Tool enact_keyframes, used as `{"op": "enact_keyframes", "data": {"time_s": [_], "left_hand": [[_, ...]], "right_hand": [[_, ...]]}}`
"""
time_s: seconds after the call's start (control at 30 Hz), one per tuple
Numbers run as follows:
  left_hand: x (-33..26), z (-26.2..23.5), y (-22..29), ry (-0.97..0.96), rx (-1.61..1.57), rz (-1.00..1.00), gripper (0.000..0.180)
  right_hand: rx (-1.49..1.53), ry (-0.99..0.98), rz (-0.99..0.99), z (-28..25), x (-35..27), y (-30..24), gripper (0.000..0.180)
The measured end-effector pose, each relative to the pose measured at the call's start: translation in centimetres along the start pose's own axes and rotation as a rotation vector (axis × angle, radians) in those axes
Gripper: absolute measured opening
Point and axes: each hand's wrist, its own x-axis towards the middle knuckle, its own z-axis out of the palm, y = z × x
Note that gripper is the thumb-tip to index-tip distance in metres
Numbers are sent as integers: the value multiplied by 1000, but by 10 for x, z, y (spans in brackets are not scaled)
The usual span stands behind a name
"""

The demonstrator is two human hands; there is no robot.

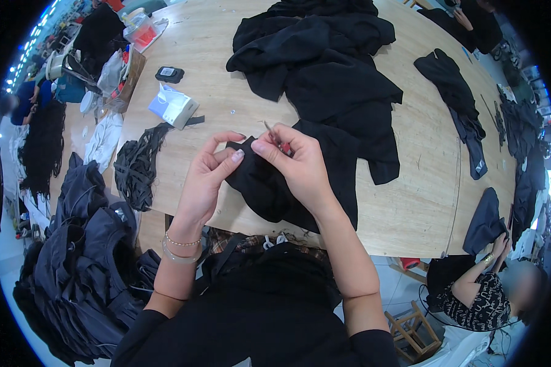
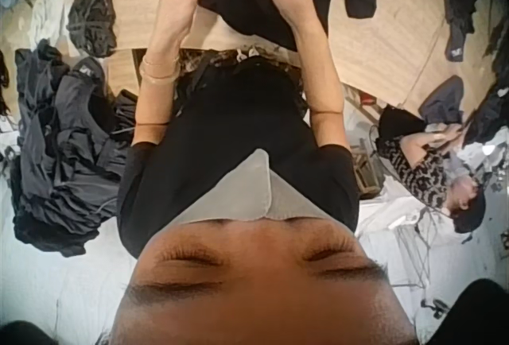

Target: The person uses small scissors to trim loose threads and excess fabric from black garments laid out on a wooden table. They handle the garments one at a time, picking them up, cutting specific areas, and placing them back on the table.

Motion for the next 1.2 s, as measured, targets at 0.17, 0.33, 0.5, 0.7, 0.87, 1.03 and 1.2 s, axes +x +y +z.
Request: {"op": "enact_keyframes", "data": {"time_s": [0.17,0.33,0.5,0.7,0.87,1.03,1.2], "left_hand": [[-3,9,6,54,29,100,18],[-2,11,6,83,259,299,12],[-1,9,15,289,928,624,7],[-7,12,12,445,578,368,8],[-3,10,4,459,402,350,9],[-2,7,-2,323,541,354,10],[3,2,0,167,640,444,11]], "right_hand": [[150,8,2,9,9,1,17],[-38,-30,-79,13,15,2,15],[-169,-52,-134,17,17,2,18],[-239,34,-101,14,22,15,22],[-80,19,118,8,15,18,18],[-85,110,231,0,20,13,18],[-241,83,169,-5,32,18,19]]}}
